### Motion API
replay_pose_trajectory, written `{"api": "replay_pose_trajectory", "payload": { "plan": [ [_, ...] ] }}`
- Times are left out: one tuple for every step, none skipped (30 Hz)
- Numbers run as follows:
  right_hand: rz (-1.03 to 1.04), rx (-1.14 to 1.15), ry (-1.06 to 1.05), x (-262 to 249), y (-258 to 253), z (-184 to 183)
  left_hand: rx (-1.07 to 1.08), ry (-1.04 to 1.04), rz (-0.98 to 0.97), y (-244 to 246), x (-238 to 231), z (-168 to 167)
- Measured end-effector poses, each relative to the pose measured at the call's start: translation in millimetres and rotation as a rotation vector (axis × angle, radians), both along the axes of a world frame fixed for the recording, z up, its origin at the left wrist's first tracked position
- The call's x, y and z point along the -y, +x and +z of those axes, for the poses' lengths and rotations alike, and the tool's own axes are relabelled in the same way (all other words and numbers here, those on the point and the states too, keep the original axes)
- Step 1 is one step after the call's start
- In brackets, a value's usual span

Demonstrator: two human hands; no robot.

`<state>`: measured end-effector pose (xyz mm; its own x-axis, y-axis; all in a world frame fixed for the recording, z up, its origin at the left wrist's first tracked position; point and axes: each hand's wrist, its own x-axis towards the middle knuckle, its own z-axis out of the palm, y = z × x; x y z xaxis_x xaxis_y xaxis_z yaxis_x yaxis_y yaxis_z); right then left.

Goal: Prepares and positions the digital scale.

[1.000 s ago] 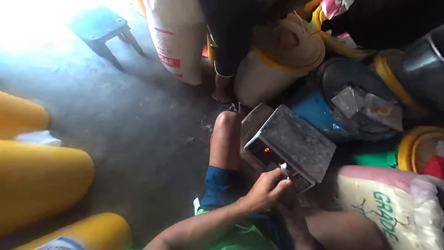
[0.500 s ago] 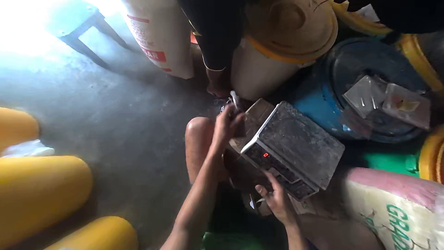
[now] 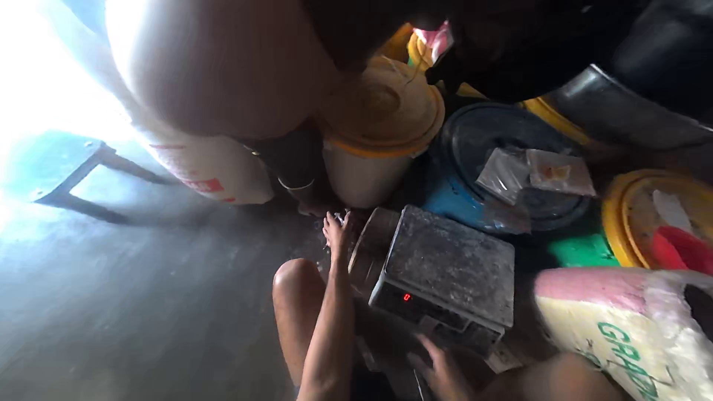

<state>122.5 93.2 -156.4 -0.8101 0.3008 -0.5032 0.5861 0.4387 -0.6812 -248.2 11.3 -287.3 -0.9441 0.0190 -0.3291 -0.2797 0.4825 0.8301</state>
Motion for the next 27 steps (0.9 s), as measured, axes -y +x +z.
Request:
{"api": "replay_pose_trajectory", "payload": {
  "plan": [
    [-0.011,0.007,-0.012,0,5,0,-0.038,0.048,0.007,4,-1,2],
    [-0.016,0.020,-0.023,0,10,-1,-0.063,0.119,0.009,8,-3,5],
    [-0.019,0.024,-0.033,0,15,-2,-0.072,0.192,0.005,12,-4,11],
    [-0.021,0.026,-0.047,-1,20,-3,-0.079,0.251,-0.005,17,-4,20],
    [-0.021,0.030,-0.062,-1,24,-3,-0.085,0.297,-0.019,23,-3,31],
    [-0.023,0.024,-0.072,-2,27,-3,-0.097,0.334,-0.033,29,-3,42],
    [-0.025,0.011,-0.076,-4,30,-4,-0.113,0.366,-0.046,34,-3,54],
    [-0.026,-0.004,-0.081,-7,33,-5,-0.132,0.394,-0.058,39,-3,64],
    [-0.030,-0.025,-0.089,-9,36,-7,-0.148,0.423,-0.069,46,-1,73],
    [-0.036,-0.050,-0.103,-12,38,-7,-0.168,0.447,-0.075,53,1,82],
    [-0.044,-0.071,-0.121,-15,39,-7,-0.186,0.465,-0.077,62,5,90],
    [-0.053,-0.094,-0.140,-17,39,-6,-0.198,0.476,-0.081,72,9,98],
    [-0.062,-0.115,-0.156,-20,38,-6,-0.210,0.483,-0.089,82,12,103],
    [-0.068,-0.133,-0.166,-23,38,-7,-0.208,0.489,-0.100,93,16,107],
    [-0.068,-0.145,-0.165,-27,39,-9,-0.194,0.494,-0.112,107,19,111],
    [-0.064,-0.158,-0.166,-30,39,-9,-0.176,0.497,-0.123,121,21,114],
    [-0.056,-0.169,-0.165,-32,40,-9,-0.161,0.503,-0.136,134,24,115],
    [-0.049,-0.186,-0.163,-34,40,-8,-0.147,0.506,-0.147,148,25,117],
    [-0.043,-0.201,-0.155,-35,41,-8,-0.133,0.496,-0.160,161,25,119],
    [-0.043,-0.216,-0.149,-36,42,-7,-0.119,0.479,-0.183,175,24,122],
    [-0.049,-0.217,-0.149,-36,44,-6,-0.097,0.465,-0.217,189,22,125],
    [-0.053,-0.207,-0.149,-36,45,-5,-0.075,0.459,-0.259,203,19,128],
    [-0.059,-0.185,-0.161,-36,45,-2,-0.065,0.457,-0.316,217,15,131],
    [-0.083,-0.154,-0.195,-35,44,3,-0.065,0.458,-0.381,229,10,134],
    [-0.130,-0.157,-0.242,-33,44,9,-0.071,0.461,-0.442,241,4,137],
    [-0.174,-0.211,-0.269,-30,45,6,-0.073,0.466,-0.497,252,-3,140],
    [-0.225,-0.300,-0.275,-25,45,7,-0.069,0.476,-0.547,262,-8,143]
  ]
}}
